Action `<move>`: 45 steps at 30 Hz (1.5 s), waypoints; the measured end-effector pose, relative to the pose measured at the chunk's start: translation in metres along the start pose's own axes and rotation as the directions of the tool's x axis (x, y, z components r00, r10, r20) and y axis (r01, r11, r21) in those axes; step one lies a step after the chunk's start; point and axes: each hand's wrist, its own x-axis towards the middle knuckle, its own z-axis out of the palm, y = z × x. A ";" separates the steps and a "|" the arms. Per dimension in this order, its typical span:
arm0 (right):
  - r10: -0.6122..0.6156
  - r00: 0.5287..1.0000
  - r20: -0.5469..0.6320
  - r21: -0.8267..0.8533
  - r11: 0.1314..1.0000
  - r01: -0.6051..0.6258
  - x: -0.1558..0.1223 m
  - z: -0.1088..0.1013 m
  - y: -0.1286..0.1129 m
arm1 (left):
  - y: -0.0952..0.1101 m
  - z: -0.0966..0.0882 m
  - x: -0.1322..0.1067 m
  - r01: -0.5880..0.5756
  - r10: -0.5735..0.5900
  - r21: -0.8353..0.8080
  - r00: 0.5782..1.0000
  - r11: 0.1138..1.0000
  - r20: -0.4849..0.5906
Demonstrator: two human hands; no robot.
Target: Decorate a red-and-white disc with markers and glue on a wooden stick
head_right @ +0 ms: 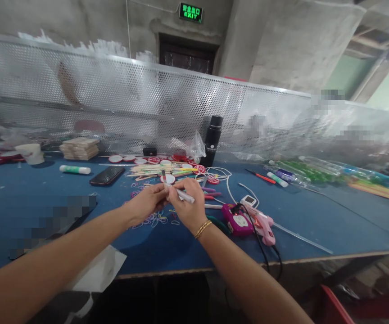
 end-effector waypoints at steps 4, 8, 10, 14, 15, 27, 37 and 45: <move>-0.006 1.000 0.006 0.001 1.000 0.006 -0.001 0.001 0.001 | 0.000 0.000 0.000 -0.003 0.003 0.007 1.000 1.000 0.001; -0.004 1.000 0.012 -0.003 1.000 0.004 -0.001 0.001 0.001 | -0.001 0.000 0.000 -0.001 0.001 -0.006 1.000 1.000 0.009; 0.004 1.000 0.014 -0.013 1.000 -0.004 -0.001 0.001 0.001 | -0.002 0.000 0.000 0.001 -0.001 -0.008 1.000 1.000 0.004; 0.032 0.999 -0.005 -0.027 0.999 -0.032 0.001 -0.001 0.001 | -0.004 -0.002 0.002 -0.020 0.020 -0.005 1.000 1.000 -0.010; 0.037 0.999 -0.014 -0.029 0.999 -0.038 0.001 -0.001 0.002 | -0.004 -0.002 0.002 -0.023 0.023 -0.005 1.000 1.000 -0.010; 0.018 0.999 0.026 0.010 1.000 -0.018 0.000 0.000 -0.001 | 0.002 0.002 -0.001 0.005 -0.005 0.001 1.000 1.000 0.007; 0.022 0.999 0.026 0.014 1.000 -0.022 0.001 -0.002 -0.001 | -0.002 0.000 0.000 0.010 -0.010 0.005 1.000 1.000 0.024; 0.024 1.000 -0.010 -0.025 0.999 -0.024 0.001 0.000 0.000 | 0.000 -0.001 0.000 0.023 -0.023 0.024 1.000 0.999 0.015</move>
